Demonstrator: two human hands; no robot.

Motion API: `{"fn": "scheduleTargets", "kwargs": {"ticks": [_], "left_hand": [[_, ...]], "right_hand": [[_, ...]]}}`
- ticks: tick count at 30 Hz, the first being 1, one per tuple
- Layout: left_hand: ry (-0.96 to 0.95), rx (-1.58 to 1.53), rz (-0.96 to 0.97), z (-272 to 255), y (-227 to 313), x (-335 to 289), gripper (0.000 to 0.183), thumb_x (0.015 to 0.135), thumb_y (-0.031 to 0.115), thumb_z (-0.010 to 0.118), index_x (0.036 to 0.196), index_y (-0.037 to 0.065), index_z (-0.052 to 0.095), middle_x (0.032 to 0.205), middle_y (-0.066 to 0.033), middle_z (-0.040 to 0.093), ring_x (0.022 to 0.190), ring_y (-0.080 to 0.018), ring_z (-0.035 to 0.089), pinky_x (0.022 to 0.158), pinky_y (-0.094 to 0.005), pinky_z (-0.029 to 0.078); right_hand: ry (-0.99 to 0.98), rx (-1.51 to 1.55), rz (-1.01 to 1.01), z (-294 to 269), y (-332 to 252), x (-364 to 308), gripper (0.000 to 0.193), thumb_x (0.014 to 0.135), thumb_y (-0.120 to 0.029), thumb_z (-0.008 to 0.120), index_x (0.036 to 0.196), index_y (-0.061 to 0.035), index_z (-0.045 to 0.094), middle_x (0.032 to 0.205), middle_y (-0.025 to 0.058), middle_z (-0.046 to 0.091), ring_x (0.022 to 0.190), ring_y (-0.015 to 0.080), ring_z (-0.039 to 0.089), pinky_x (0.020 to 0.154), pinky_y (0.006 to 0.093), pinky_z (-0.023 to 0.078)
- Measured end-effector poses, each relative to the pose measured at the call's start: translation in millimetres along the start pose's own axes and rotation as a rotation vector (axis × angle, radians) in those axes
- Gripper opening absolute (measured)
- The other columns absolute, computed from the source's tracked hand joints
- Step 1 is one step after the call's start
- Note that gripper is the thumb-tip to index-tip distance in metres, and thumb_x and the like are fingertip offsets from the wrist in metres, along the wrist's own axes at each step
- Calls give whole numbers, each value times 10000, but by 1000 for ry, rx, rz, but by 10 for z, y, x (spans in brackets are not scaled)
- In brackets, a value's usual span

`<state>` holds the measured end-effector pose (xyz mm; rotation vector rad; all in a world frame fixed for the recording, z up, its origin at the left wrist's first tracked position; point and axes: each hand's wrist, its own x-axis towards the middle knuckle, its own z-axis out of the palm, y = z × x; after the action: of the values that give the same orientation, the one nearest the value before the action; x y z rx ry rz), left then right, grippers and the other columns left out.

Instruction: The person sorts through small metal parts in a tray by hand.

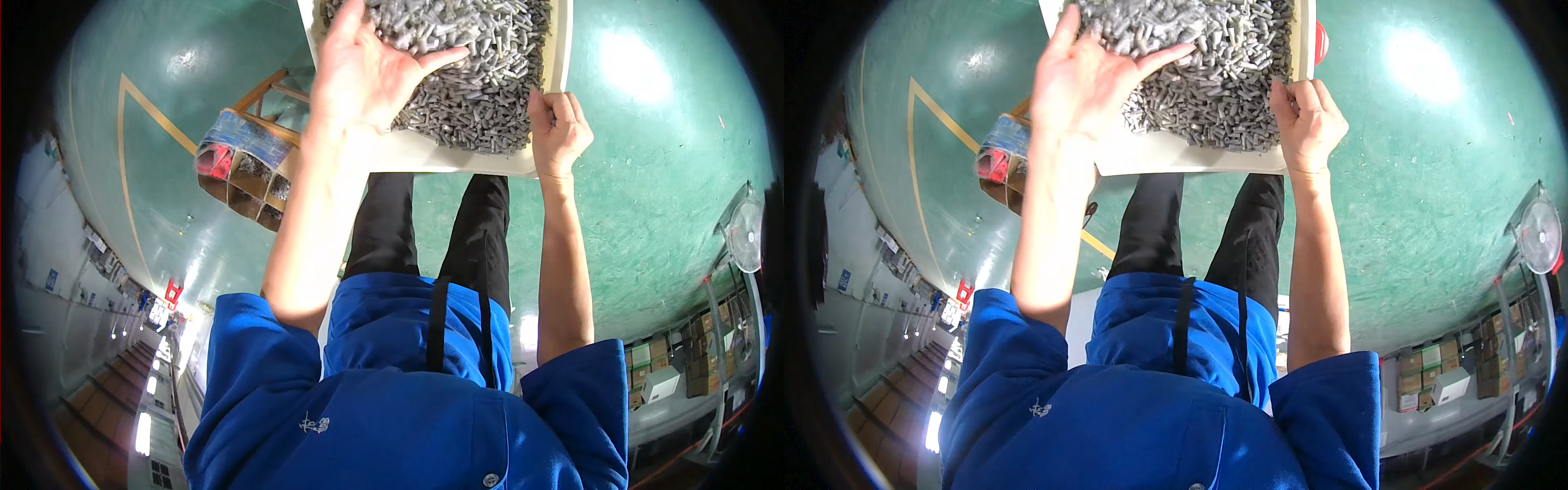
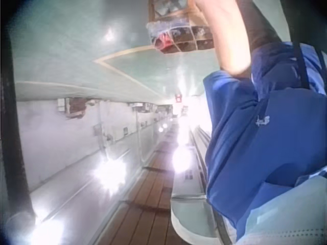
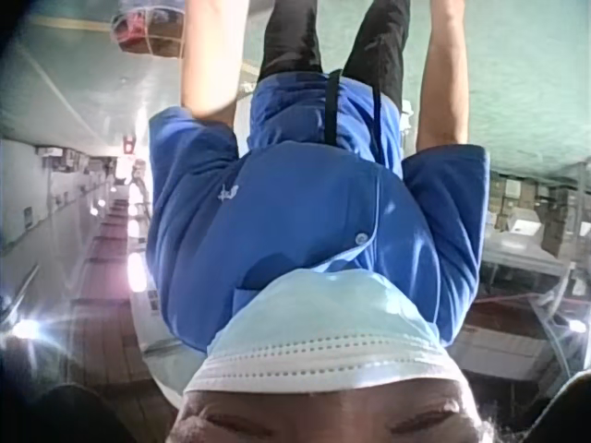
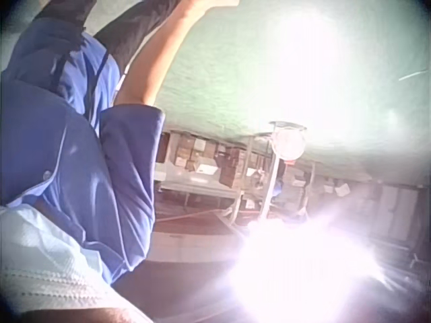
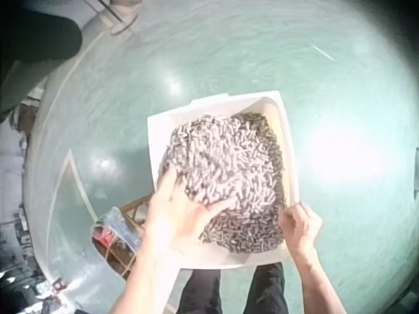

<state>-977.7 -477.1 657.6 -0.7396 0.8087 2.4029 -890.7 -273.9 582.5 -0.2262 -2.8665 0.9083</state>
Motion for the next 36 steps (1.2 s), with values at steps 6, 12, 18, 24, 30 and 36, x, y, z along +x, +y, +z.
{"fn": "scheduleTargets", "kwargs": {"ticks": [6,12,18,24,30,36], "left_hand": [[437,-64,58,-172,-101,-270,645,879,385,400,1351,51,113,1362,-209,117,1267,-366,127,1006,-563,187],[920,39,-96,-906,-654,-205,582,828,466,453,1258,95,323,1279,-87,304,1139,-240,300,977,-518,194],[640,-127,-73,-922,-607,88,567,839,505,396,1266,137,340,1308,-60,357,1220,-297,278,991,-555,129],[403,-378,32,-1006,-637,197,469,867,444,409,1211,127,432,1207,-49,481,1107,-247,442,931,-451,334],[283,-458,72,-1033,-603,294,444,867,394,392,1177,90,485,1204,-68,492,1111,-254,438,961,-434,314],[214,-325,133,-704,-469,233,351,861,326,444,1077,66,540,1069,-46,572,1002,-209,518,893,-371,392]], "right_hand": [[-14,7,25,-124,-24,156,202,702,-158,678,614,-88,509,587,30,503,476,203,493,436,296,389],[-5,8,-19,-23,-96,193,212,692,-153,686,604,-95,503,577,15,498,471,191,491,427,294,384],[-14,-35,7,101,-62,282,217,690,-142,689,601,-96,497,566,8,492,461,172,489,419,285,376],[-2,1,-21,149,-77,271,206,689,-124,687,614,-95,497,547,11,465,441,159,466,407,279,361],[-7,-32,-8,167,-116,268,203,688,-117,686,617,-89,497,571,19,493,456,172,488,416,281,374],[-14,-20,12,71,-113,230,204,702,-156,677,620,-89,502,581,29,493,472,200,492,432,293,385]]}}
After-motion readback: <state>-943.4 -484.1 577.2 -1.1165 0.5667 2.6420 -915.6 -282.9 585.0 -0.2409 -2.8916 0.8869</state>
